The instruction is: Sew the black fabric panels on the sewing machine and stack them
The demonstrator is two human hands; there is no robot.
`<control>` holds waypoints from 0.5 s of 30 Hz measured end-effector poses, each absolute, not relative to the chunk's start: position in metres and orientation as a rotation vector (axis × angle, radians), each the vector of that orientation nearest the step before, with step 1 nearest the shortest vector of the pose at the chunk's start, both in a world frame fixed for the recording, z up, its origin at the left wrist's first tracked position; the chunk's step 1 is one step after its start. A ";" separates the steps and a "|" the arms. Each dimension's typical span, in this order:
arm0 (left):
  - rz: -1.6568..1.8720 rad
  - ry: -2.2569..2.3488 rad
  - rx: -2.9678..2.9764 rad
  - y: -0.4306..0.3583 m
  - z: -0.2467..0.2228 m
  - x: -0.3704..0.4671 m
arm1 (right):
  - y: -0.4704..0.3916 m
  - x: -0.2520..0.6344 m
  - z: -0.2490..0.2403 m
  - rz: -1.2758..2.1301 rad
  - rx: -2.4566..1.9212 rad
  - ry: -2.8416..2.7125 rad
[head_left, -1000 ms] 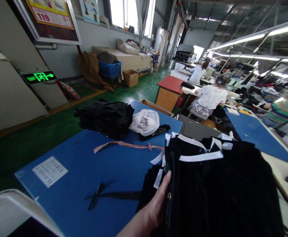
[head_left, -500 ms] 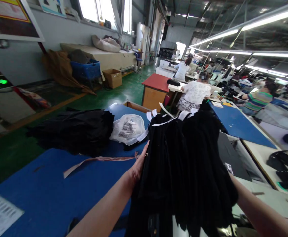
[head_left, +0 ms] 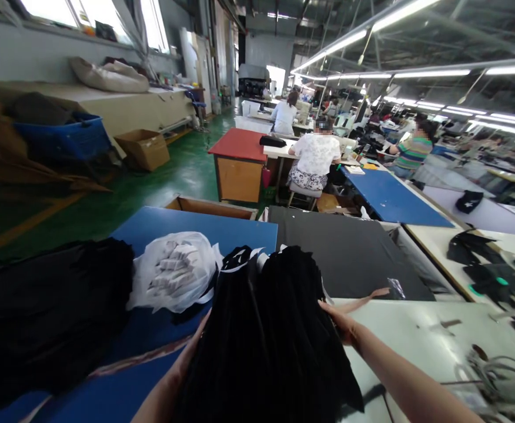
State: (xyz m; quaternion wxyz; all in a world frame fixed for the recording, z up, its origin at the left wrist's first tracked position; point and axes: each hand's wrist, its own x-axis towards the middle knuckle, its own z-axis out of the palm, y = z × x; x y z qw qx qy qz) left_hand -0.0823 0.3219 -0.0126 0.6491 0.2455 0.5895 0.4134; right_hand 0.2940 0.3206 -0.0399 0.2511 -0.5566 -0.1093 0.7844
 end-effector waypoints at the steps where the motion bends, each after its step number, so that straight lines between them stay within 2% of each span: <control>1: 0.941 1.363 0.591 0.325 -0.016 -0.086 | 0.321 0.294 -0.036 2.131 -1.504 -0.296; 3: 0.957 1.405 0.656 0.330 -0.023 -0.094 | 0.320 0.293 -0.029 2.048 -1.492 -0.339; 9: 0.983 1.440 0.958 0.335 -0.047 -0.123 | 0.306 0.291 -0.023 1.480 -1.559 -0.680; 12: 0.989 1.477 1.075 0.326 -0.054 -0.136 | 0.304 0.292 -0.024 1.354 -1.512 -0.935; 15: 0.982 1.588 1.047 0.317 -0.049 -0.143 | 0.310 0.287 -0.017 1.315 -1.528 -0.956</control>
